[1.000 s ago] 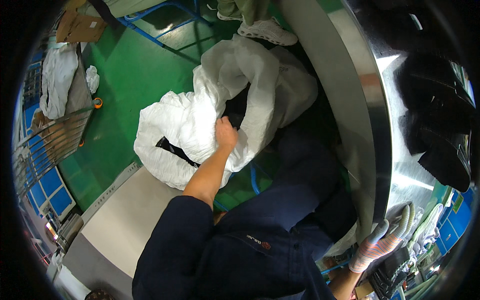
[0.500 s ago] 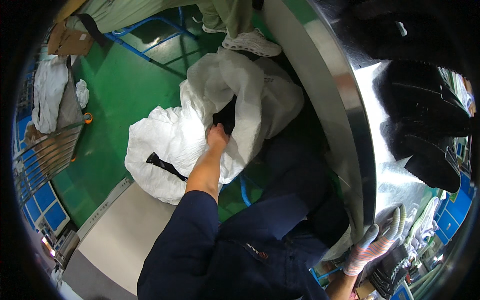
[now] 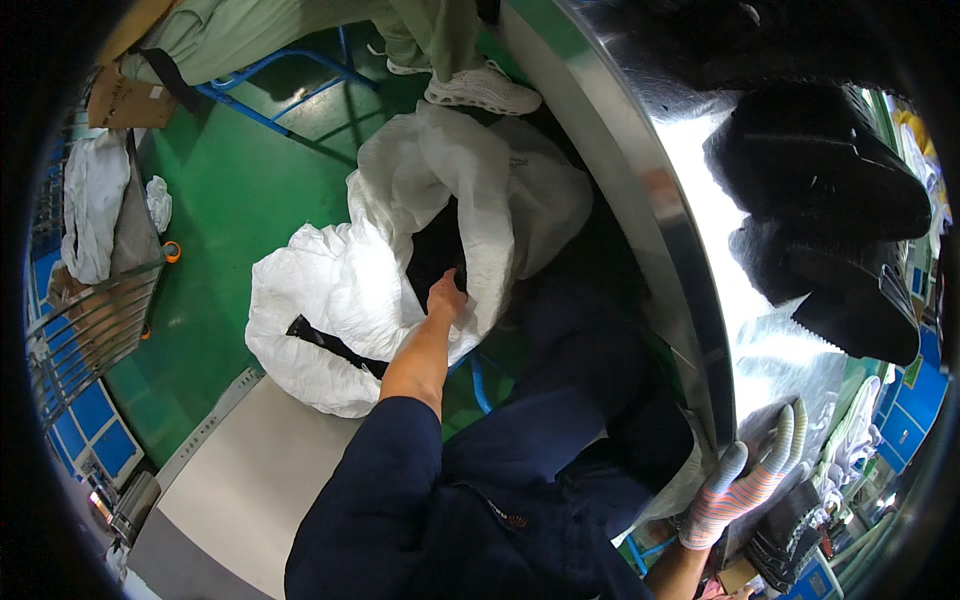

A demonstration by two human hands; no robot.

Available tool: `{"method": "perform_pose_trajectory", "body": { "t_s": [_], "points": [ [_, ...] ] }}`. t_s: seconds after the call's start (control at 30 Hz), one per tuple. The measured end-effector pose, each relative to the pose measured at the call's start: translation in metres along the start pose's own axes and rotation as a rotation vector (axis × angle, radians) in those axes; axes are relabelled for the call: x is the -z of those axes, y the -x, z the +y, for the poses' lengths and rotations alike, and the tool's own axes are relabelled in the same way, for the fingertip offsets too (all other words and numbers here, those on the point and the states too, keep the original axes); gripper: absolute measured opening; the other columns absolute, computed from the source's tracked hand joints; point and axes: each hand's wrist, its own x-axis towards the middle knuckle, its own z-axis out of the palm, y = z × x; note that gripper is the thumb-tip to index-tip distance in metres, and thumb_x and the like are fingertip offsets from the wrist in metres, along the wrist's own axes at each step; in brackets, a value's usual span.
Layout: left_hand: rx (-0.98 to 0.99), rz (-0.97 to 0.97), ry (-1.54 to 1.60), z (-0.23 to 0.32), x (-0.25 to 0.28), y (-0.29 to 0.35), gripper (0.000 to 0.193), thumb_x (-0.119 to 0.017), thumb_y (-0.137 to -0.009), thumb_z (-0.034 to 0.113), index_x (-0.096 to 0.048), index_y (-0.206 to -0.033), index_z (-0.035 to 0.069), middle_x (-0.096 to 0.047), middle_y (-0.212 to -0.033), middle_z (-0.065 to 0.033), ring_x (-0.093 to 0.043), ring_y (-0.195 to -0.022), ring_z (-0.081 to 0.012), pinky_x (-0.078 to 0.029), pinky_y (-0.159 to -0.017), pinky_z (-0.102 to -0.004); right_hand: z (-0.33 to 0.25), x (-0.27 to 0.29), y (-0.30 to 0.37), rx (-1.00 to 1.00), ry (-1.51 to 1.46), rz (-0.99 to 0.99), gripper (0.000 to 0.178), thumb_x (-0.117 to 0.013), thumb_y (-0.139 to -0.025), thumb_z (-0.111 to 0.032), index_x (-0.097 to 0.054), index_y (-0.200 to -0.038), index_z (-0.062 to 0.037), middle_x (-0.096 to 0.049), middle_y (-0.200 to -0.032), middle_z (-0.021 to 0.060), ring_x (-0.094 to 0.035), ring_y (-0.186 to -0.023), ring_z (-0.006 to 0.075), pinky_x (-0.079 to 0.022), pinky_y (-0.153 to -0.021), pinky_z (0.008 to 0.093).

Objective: The person assembles shoes at a factory workstation by picking black outsoles from a bag, inserting them into white shoe uppers taken from a conveyor belt, and securing the parts together by hand.

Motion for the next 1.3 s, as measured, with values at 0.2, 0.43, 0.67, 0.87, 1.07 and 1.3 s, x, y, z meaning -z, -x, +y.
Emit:
{"method": "perform_pose_trajectory", "body": {
  "t_s": [0.2, 0.43, 0.67, 0.87, 1.07, 1.3],
  "points": [
    [-0.048, 0.173, -0.236, 0.008, -0.003, 0.013, 0.04, -0.076, -0.081, 0.03, -0.075, -0.116, 0.011, -0.071, -0.119, -0.0211, -0.068, -0.111, -0.0368, -0.052, -0.102, -0.0431, 0.001, 0.001, 0.004, -0.02, -0.029, -0.012, 0.066, -0.055, -0.104, -0.043, -0.043, -0.149, 0.0038, -0.041, -0.155, 0.0249, -0.04, -0.146, 0.0408, -0.035, -0.121, 0.049],
    [-0.118, 0.349, 0.351, -0.032, 0.047, 0.065, 0.042, -0.079, -0.084, 0.031, -0.074, -0.116, 0.003, -0.068, -0.114, -0.0218, -0.066, -0.098, -0.0382, -0.052, -0.093, -0.0456, -0.001, 0.0, 0.0, 0.039, -0.017, 0.051, 0.061, -0.06, -0.1, -0.035, -0.05, -0.145, 0.0037, -0.047, -0.15, 0.0254, -0.046, -0.14, 0.0416, -0.037, -0.117, 0.0498],
    [-0.384, 0.887, 0.358, -0.018, 0.165, 0.212, 0.035, -0.081, -0.086, 0.021, -0.072, -0.114, 0.001, -0.062, -0.104, -0.015, -0.065, -0.092, -0.0316, -0.052, -0.086, -0.0397, 0.004, 0.005, 0.007, 0.11, -0.019, 0.17, 0.053, -0.07, -0.09, -0.008, -0.055, -0.14, 0.0025, -0.055, -0.143, 0.023, -0.054, -0.132, 0.0387, -0.041, -0.112, 0.0477],
    [-0.513, 0.5, 1.002, 0.012, 0.243, 0.34, 0.025, -0.074, -0.096, 0.02, -0.069, -0.106, -0.002, -0.069, -0.087, -0.0077, -0.067, -0.073, -0.0153, -0.053, -0.071, -0.0295, -0.033, 0.018, 0.056, -0.073, -0.643, 0.155, 0.058, -0.073, -0.091, -0.01, -0.052, -0.144, 0.0029, -0.055, -0.144, 0.0207, -0.059, -0.127, 0.0314, -0.05, -0.106, 0.0428],
    [-0.738, -0.298, 1.257, 0.107, 0.193, 0.444, 0.026, -0.065, -0.101, 0.015, -0.066, -0.114, -0.008, -0.073, -0.098, -0.0153, -0.072, -0.08, -0.0207, -0.059, -0.074, -0.034, -0.086, 0.008, 0.07, -0.407, -1.721, -0.031, 0.072, -0.08, -0.09, -0.038, -0.053, -0.143, 0.0024, -0.063, -0.132, 0.0141, -0.062, -0.121, 0.0236, -0.048, -0.105, 0.0354],
    [-0.765, -0.868, 1.025, 0.173, 0.159, 0.478, 0.056, -0.057, -0.106, 0.031, -0.046, -0.145, -0.009, -0.071, -0.108, -0.0208, -0.074, -0.093, -0.0277, -0.061, -0.077, -0.0389, 0.026, 0.122, 0.081, -0.447, -1.835, 0.124, 0.046, -0.071, -0.098, -0.033, -0.06, -0.127, 0.0012, -0.069, -0.111, 0.0074, -0.066, -0.1, 0.014, -0.054, -0.091, 0.0309]
  ]
}}
